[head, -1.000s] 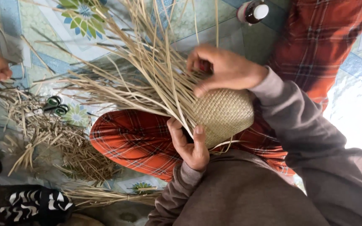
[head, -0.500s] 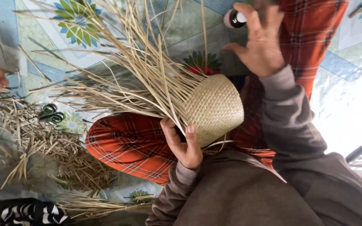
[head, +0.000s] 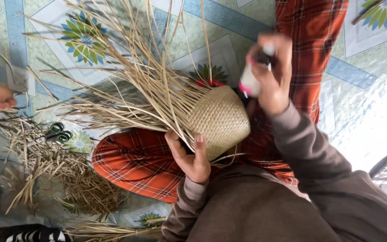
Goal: Shaping and finishing a woven item by applying a liquid adhesive or stiffener and manually pressing the strands into place.
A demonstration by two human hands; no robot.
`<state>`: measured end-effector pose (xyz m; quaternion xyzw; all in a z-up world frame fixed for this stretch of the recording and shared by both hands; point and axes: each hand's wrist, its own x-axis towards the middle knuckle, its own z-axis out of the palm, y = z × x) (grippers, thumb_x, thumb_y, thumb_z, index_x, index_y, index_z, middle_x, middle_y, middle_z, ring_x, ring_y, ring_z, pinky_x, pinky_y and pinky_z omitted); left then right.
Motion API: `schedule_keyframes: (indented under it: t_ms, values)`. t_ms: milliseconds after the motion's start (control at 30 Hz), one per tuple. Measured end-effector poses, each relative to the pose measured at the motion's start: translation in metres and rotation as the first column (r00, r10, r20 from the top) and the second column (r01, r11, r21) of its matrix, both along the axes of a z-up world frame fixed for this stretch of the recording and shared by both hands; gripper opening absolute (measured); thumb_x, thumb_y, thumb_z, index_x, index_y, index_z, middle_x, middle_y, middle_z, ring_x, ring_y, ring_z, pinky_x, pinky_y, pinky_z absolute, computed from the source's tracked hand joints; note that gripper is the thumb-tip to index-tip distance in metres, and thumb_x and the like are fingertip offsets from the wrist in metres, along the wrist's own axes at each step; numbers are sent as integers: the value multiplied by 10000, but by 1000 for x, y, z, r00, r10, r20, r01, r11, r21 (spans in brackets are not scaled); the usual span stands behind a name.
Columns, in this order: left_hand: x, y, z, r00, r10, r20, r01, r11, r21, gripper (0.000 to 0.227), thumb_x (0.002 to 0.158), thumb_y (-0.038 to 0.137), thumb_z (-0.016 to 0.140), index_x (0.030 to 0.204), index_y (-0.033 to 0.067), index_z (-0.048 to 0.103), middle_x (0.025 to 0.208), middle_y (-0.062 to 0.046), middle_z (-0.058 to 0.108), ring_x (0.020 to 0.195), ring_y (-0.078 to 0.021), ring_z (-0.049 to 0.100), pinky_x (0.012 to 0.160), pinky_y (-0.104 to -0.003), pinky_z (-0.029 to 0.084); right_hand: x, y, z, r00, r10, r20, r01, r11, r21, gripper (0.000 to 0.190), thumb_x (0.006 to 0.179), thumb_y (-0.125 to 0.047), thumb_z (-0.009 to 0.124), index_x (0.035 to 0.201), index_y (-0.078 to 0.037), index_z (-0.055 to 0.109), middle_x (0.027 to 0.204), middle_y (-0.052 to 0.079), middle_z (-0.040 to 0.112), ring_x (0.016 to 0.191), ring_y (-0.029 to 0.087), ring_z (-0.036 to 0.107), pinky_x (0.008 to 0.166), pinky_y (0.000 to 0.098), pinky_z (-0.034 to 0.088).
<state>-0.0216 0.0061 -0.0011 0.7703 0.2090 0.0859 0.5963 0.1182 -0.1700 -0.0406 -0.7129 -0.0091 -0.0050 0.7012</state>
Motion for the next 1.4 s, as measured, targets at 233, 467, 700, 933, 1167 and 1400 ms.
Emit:
schedule_keyframes:
  t_ms: [233, 467, 700, 933, 1167, 1400]
  values:
    - [0, -2, 4, 999, 23, -48, -24, 999, -21, 348, 932, 107, 583, 1251, 15, 477, 1194, -116, 485, 1010, -225, 478, 965, -351, 430, 13, 34, -28, 992, 109, 64, -104, 992, -66, 278, 1000, 128, 491, 1232, -23, 478, 1113, 111, 540, 871, 173, 510, 766, 310, 464]
    - [-1, -1, 2, 999, -7, -45, 7, 1000, 6, 355, 928, 95, 567, 1249, -8, 453, 1191, -142, 453, 1026, -248, 462, 977, -372, 420, 18, 36, -24, 987, 162, -11, -161, 969, -189, 208, 1003, 82, 591, 1172, -21, 527, 1101, 85, 560, 895, 183, 544, 827, 313, 475]
    - [4, -1, 8, 998, -23, -65, 23, 1000, 5, 392, 939, 105, 587, 1292, -6, 457, 1233, -164, 477, 1052, -283, 490, 1003, -391, 428, 2, 40, 25, 989, 148, 26, -137, 958, -252, 134, 1010, 87, 592, 1082, 6, 513, 1070, 113, 523, 957, 231, 507, 912, 351, 447]
    - [6, -1, 5, 1000, -8, -11, 8, 1000, 4, 319, 946, 106, 585, 1219, -18, 477, 1150, -134, 472, 996, -243, 487, 942, -372, 441, 20, 59, -7, 963, 270, -20, -268, 943, -196, 237, 1038, 10, 644, 1178, -93, 482, 962, 53, 574, 722, 146, 539, 618, 301, 453]
    - [5, -2, 5, 1000, -4, -14, 3, 1000, -7, 354, 950, 101, 595, 1267, -2, 473, 1200, -139, 480, 1031, -261, 496, 975, -385, 435, -14, 46, 36, 995, 92, 40, -80, 970, -230, 171, 996, 82, 574, 1118, -15, 504, 1045, 91, 535, 856, 174, 489, 800, 305, 436]
    - [6, -2, 4, 1000, 7, 13, -7, 1000, -7, 338, 953, 113, 602, 1239, -9, 469, 1144, -123, 476, 999, -245, 486, 947, -372, 433, 30, 85, -13, 970, 240, -45, -238, 889, -390, 214, 994, -42, 668, 1122, -121, 516, 832, 11, 627, 606, 129, 555, 552, 312, 440]
